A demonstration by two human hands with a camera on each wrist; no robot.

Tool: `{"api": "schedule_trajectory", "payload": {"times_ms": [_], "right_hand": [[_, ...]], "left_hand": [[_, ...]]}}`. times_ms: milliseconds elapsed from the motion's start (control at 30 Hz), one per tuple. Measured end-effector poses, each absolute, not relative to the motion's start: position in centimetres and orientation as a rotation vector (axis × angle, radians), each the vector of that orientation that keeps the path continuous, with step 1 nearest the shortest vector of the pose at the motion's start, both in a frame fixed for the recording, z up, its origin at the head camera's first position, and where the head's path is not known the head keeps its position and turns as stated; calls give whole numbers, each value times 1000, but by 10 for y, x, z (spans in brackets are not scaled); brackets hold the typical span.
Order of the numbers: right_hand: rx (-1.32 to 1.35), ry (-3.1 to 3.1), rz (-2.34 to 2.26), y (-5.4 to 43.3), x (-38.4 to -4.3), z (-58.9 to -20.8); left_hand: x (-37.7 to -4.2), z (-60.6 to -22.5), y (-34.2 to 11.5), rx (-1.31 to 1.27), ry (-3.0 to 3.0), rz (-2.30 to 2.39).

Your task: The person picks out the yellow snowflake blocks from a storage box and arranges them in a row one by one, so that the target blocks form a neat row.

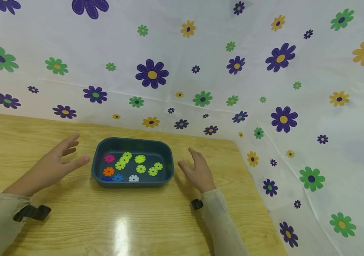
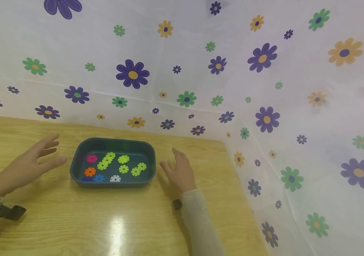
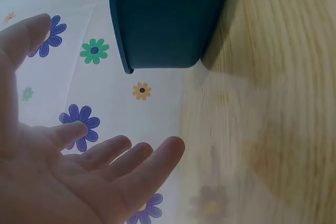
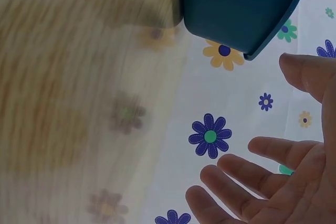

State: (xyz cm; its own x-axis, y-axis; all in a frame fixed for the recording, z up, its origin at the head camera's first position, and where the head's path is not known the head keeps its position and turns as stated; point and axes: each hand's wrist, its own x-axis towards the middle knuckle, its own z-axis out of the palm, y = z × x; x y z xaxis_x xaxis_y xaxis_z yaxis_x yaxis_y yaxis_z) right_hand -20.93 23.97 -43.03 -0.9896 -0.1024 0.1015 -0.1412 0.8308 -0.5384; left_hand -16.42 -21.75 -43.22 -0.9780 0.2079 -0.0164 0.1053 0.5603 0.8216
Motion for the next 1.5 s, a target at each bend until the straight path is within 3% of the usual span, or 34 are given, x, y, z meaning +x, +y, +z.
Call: {"api": "schedule_trajectory", "payload": {"times_ms": [700, 1267, 1500], "right_hand": [[361, -2832, 876, 227, -204, -422], [532, -2912, 1114, 171, -218, -389], [535, -3063, 1064, 141, -224, -395]], "left_hand": [[-163, -452, -198, 178, 1960, 1881], [-162, -454, -195, 181, 1931, 1957], [-162, -455, -191, 161, 1907, 1984]]}}
